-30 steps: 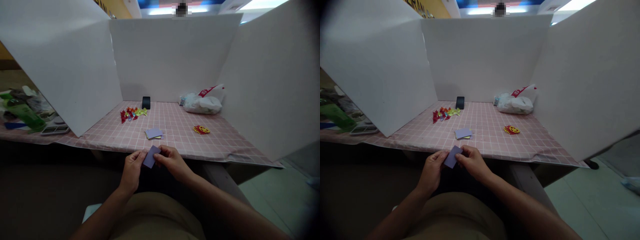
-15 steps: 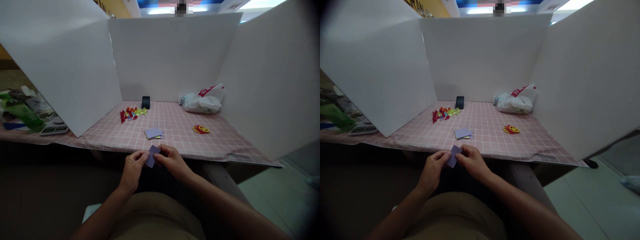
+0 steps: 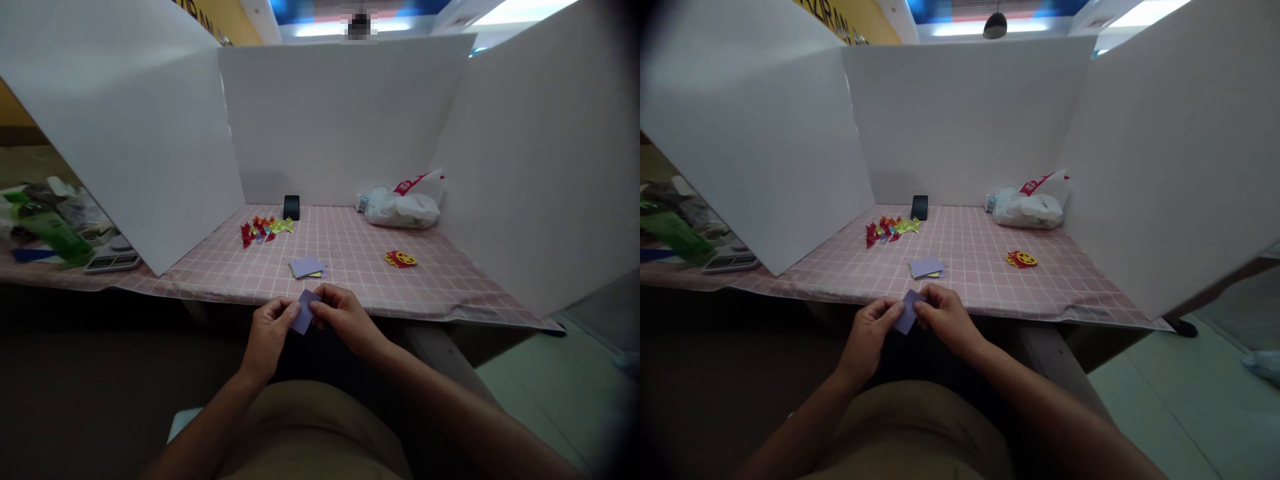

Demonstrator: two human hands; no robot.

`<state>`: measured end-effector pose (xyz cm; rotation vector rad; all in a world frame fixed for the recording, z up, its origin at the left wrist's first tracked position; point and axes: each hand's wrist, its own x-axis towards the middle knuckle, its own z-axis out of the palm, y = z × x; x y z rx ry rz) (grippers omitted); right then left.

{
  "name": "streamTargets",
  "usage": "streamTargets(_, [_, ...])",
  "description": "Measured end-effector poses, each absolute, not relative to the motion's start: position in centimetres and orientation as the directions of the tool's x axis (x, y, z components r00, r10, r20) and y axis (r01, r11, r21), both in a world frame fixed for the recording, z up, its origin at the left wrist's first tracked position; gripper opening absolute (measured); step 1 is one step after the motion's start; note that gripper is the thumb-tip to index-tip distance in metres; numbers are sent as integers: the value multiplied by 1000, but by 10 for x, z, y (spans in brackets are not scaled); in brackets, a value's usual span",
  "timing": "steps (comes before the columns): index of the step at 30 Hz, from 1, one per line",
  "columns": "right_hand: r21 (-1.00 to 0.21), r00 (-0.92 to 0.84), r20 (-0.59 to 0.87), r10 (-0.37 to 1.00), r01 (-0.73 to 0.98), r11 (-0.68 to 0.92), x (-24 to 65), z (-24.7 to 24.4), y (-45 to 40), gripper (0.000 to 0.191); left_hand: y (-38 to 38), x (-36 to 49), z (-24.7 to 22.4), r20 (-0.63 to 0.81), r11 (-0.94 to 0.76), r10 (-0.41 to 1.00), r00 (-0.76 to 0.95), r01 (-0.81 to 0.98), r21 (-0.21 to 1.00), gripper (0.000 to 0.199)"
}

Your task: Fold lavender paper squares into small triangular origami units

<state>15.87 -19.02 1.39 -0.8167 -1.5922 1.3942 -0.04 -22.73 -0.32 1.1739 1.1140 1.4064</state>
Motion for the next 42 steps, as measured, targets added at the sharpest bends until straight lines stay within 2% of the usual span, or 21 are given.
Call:
streamTargets(8, [-978, -438, 211, 874, -85, 193, 157, 11, -183, 13, -222, -4, -5, 129, -136, 990, -53, -158, 978, 21])
streamTargets(18, [-983, -410, 183, 894, -81, 165, 151, 14, -185, 14, -222, -13, -9, 149, -152, 988, -43, -93, 984, 22])
streamTargets(27, [-973, -419, 191, 888, 38, 228, 162, 25, -184, 14, -216, -6, -4, 174, -176, 984, -36, -75, 981, 23])
streamTargets(32, [-973, -402, 224, 888, -33, 230, 160, 14, -184, 15, -219, -4, -7, 180, -179, 983, 16, -51, 982, 22])
streamTargets(38, [-980, -450, 197, 871, -76, 183, 162, 7, -183, 15, -220, -4, -10, 141, -144, 987, -76, -45, 988, 21])
streamTargets(42, [-982, -447, 189, 874, -96, 163, 164, 8, -183, 15, -222, -2, -11, 99, -105, 994, -55, -115, 988, 21])
